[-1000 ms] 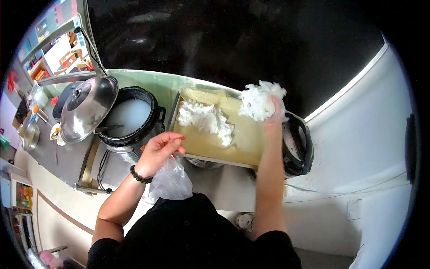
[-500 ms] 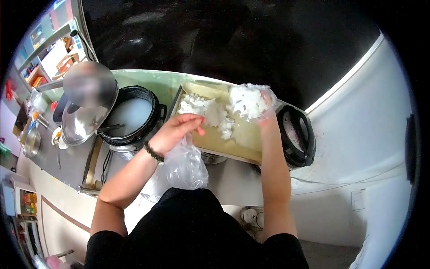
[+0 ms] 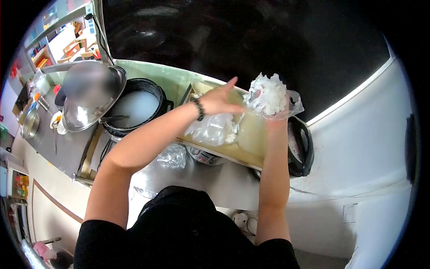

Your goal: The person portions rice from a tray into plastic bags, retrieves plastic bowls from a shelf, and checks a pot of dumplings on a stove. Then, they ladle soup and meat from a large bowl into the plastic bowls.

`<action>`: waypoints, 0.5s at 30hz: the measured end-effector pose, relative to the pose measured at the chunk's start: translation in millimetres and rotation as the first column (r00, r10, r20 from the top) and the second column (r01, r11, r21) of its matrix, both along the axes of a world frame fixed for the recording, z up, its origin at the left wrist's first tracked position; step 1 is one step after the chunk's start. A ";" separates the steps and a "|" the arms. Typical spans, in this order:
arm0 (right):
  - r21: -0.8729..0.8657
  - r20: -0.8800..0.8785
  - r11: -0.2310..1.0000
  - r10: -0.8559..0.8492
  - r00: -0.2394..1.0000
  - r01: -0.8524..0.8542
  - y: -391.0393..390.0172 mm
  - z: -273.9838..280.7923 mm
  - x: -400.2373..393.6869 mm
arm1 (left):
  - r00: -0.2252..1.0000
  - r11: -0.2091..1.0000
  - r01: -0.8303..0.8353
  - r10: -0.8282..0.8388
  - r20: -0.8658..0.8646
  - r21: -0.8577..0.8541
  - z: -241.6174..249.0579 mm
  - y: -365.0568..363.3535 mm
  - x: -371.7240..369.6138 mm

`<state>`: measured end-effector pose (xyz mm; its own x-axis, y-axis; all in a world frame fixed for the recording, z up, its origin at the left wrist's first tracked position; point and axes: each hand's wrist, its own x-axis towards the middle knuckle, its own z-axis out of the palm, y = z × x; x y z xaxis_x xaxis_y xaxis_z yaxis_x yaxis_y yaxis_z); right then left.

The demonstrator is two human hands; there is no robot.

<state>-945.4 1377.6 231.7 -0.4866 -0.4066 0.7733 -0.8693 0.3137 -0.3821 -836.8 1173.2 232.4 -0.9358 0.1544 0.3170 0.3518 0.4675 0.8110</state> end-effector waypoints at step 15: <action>-0.011 -0.554 0.862 -0.428 0.714 0.507 25.1 36.9 29.7 | 0.969 0.555 -0.231 0.058 -0.240 -0.799 -47.1 -36.6 -44.6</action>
